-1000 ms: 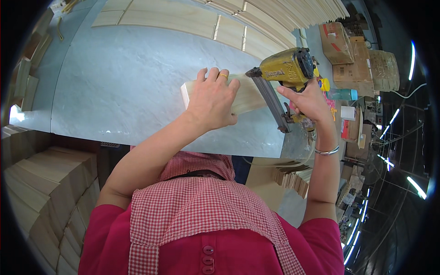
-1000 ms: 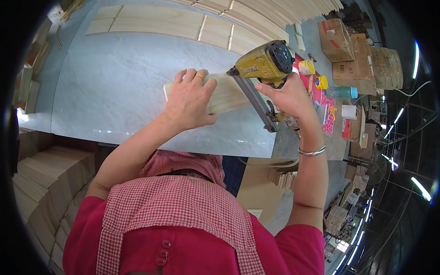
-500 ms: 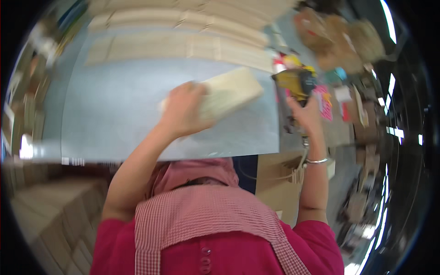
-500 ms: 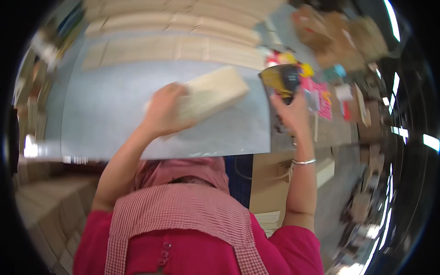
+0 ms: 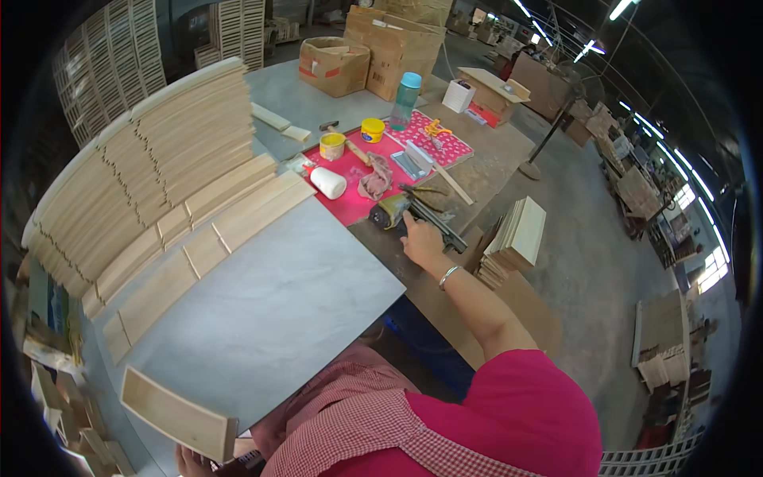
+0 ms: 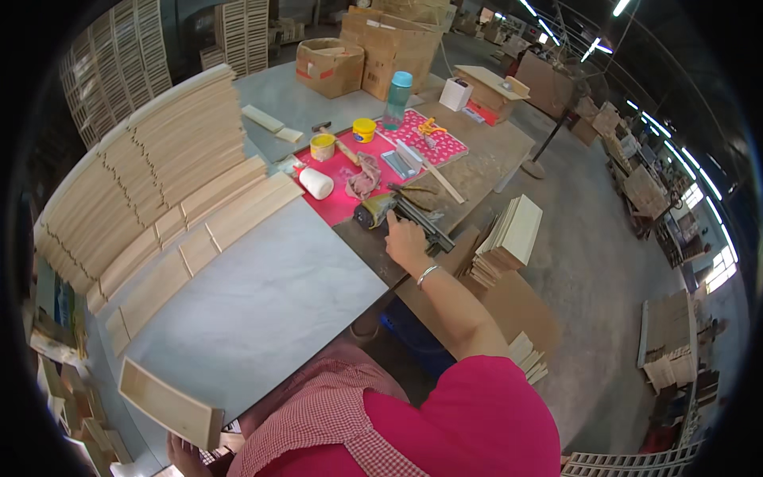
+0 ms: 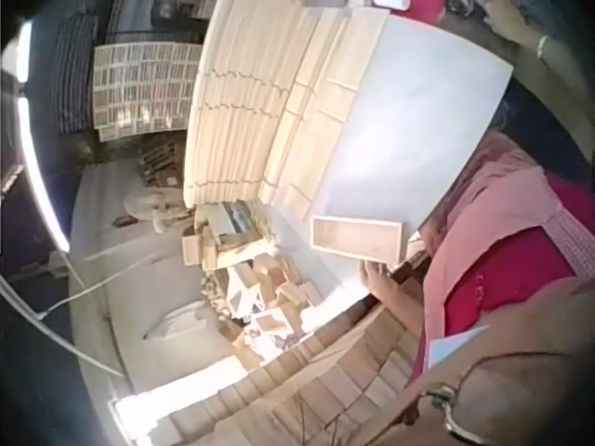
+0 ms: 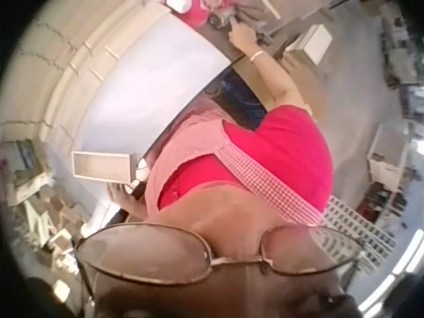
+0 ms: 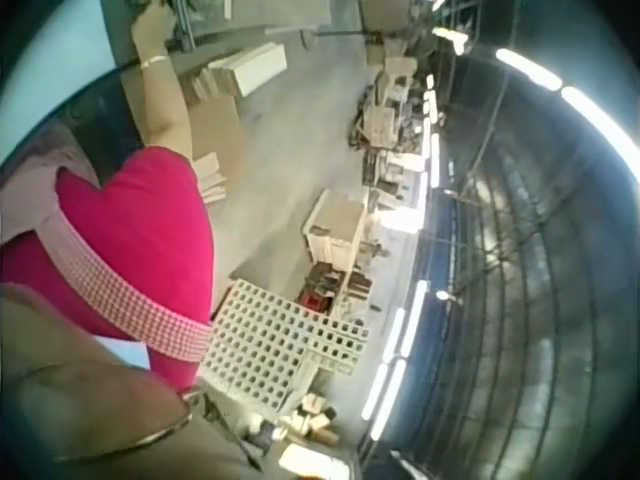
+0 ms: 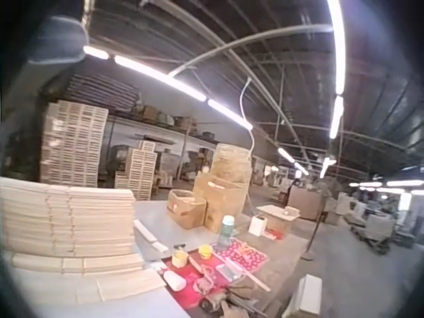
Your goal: The person assembles small wooden boxes by applying glue to the edges of pre-cut wooden frames and attaching wooden panels. They use a pneumatic nail gun to secure the joints and a bottle of white glue for adhesion. The process involves repeated cycles of gluing, aligning, and nailing to construct the box structure.
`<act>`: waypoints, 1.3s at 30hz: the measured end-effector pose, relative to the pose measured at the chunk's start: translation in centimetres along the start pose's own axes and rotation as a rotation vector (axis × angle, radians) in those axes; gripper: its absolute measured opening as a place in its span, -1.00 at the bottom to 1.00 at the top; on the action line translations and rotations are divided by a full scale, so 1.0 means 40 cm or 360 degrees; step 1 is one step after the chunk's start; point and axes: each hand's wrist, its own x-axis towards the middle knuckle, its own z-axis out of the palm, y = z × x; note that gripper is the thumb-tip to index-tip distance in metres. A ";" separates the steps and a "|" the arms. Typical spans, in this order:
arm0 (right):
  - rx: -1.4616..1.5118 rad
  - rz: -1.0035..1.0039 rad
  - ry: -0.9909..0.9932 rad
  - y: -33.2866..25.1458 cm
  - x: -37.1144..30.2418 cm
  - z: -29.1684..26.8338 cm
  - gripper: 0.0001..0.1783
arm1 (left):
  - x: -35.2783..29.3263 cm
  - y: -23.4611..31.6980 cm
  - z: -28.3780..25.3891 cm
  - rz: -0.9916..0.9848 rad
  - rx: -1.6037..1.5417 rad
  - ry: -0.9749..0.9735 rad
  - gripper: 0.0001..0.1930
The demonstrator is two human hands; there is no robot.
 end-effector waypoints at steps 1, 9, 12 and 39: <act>0.0009 0.0012 -0.0014 -0.009 0.007 0.010 -0.28 | -0.072 0.031 0.047 0.0099 0.0285 0.0305 -0.46; 0.1128 -0.0836 0.0380 -0.352 -0.145 0.030 -0.66 | -0.216 -0.004 0.189 0.1434 0.2740 -0.0092 -0.44; 0.1432 -0.0980 0.0072 -0.488 -0.252 0.076 -0.76 | -0.202 -0.006 0.216 0.1186 0.2554 -0.0031 -0.43; 0.1719 -0.1215 0.0549 -0.500 -0.258 0.221 -0.95 | -0.573 0.487 0.341 0.2551 0.2495 0.1308 -0.66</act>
